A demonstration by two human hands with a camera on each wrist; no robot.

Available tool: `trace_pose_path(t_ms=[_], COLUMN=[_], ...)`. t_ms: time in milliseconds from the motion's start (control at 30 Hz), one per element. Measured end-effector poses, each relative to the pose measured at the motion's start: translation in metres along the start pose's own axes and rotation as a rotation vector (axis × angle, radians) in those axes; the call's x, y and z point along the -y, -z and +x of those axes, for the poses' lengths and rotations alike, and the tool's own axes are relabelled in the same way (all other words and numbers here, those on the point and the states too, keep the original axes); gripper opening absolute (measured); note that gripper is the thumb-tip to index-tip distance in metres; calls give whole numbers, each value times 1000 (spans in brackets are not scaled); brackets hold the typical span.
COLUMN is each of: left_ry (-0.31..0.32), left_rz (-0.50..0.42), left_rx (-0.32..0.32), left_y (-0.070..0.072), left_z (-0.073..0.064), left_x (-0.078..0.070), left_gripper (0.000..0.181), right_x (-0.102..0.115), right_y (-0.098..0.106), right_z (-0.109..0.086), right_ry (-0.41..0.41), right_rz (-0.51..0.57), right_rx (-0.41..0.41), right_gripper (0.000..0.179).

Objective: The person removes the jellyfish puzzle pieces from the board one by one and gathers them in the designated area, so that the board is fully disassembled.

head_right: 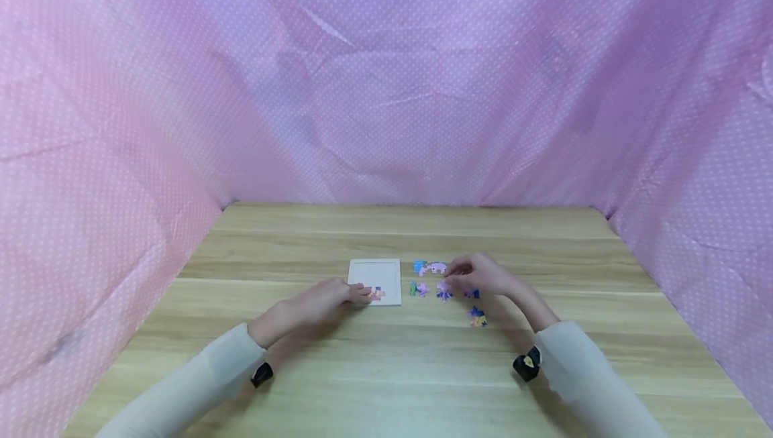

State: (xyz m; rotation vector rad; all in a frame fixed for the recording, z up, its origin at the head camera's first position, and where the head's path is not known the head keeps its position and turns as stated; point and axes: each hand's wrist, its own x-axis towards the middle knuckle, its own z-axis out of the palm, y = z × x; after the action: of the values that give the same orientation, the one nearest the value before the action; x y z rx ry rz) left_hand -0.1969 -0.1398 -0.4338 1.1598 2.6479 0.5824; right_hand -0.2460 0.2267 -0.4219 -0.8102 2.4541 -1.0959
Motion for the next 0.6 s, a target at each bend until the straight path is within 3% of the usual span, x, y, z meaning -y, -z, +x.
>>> trace_pose_path(t_ms=[67, 100, 133, 333, 367, 467, 600], left_ry=[-15, -58, -23, -58, -103, -113, -79], left_rz=[28, 73, 32, 95, 156, 155, 74], left_rx=[-6, -13, -5, -3, -12, -17, -26], left_y=[1, 1, 1, 4, 5, 6, 7], left_z=[1, 1, 1, 3, 4, 3, 1], left_x=[0, 0, 0, 0, 0, -1, -1], left_gripper=[29, 31, 31, 29, 28, 28, 28], right_x=[3, 4, 5, 13, 15, 21, 28], right_y=[-2, -3, -5, -14, -15, -21, -30], right_z=[5, 8, 11, 28, 30, 39, 51], right_ry=[12, 18, 24, 33, 31, 50, 74], right_rz=[-7, -10, -14, -17, -13, -11, -35], right_rx=[-5, -5, -2, 29, 36, 53, 56], right_gripper=[22, 22, 22, 21, 21, 21, 20])
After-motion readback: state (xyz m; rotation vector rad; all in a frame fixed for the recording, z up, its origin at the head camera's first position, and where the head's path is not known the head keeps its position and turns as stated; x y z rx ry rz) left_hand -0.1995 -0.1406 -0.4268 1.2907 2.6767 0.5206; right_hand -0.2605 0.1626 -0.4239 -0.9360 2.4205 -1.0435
